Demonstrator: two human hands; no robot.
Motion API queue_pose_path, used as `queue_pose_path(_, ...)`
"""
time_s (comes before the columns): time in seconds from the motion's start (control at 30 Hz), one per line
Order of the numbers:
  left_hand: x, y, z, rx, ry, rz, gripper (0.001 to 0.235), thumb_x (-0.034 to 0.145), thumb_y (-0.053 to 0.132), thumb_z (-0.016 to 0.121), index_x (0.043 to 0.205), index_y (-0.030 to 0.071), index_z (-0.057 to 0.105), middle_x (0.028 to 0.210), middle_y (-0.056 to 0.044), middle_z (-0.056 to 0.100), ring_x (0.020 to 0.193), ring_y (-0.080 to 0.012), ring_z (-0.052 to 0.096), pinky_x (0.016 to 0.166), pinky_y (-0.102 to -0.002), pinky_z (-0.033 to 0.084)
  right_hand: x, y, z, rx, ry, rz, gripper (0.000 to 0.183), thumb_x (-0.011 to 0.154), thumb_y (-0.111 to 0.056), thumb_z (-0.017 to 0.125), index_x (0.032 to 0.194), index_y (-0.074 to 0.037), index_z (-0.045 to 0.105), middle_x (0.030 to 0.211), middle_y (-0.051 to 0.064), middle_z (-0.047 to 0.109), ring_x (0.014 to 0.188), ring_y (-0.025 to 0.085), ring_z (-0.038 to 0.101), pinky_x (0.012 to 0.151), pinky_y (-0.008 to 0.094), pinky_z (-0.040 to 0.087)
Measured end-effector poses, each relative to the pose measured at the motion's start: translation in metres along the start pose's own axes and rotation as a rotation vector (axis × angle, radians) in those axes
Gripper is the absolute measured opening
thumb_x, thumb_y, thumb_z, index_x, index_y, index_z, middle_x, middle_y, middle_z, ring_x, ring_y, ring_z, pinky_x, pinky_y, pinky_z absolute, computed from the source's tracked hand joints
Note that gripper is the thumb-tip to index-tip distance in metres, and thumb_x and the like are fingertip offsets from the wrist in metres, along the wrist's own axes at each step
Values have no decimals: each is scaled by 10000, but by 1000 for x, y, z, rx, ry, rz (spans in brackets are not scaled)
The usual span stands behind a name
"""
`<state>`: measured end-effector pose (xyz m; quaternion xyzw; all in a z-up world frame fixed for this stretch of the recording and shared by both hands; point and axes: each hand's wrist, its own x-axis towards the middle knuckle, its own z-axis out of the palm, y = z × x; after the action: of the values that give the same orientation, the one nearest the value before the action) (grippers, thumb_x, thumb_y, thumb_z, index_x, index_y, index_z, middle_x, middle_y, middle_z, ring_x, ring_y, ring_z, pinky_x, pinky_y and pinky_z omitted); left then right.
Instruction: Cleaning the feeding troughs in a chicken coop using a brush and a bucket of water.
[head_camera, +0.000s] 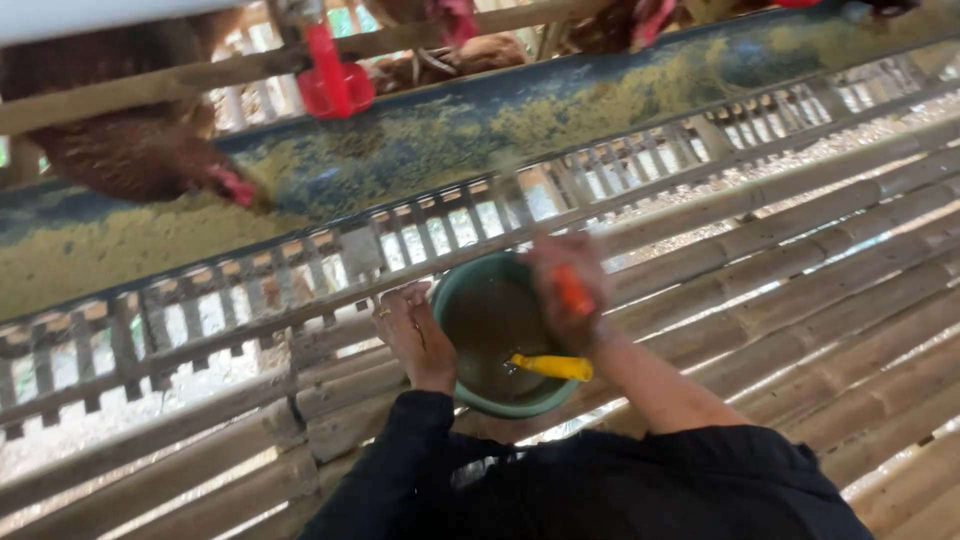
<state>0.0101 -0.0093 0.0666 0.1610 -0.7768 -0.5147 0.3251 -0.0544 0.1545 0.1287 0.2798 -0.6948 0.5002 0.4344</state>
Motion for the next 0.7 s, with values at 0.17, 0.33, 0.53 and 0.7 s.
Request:
queue_pose_path(0.17,-9,29,19,-163,-189,-7,234,997,180,354,951,155,582,930,-45,608,920,-285,511,915,-389,370,6,21,-14,-225,-211,112,170,914,-120,522,864,-25,653,980,149,625,789,345,637,651,414,508)
queue_pose_path(0.33,-10,50,18,-125,-257,7,267,998,193,348,977,154,612,917,-77,628,890,-307,530,894,-418,409,5,64,-57,-129,118,287,111,889,-31,598,951,40,657,833,196,660,707,270,661,605,349,536)
queue_pose_path(0.53,-20,43,36,-136,-308,5,261,990,172,381,971,123,637,918,-94,638,898,-316,551,884,-410,420,-1,78,-72,-106,95,131,179,869,-31,597,1004,72,656,798,187,631,633,280,654,527,334,551)
queue_pose_path(0.7,-26,52,53,-148,-358,-23,279,991,189,363,972,157,639,944,-54,642,907,-272,566,892,-392,417,-34,98,-72,-154,-236,178,224,805,-152,669,1016,-107,727,771,69,615,567,296,604,508,352,507)
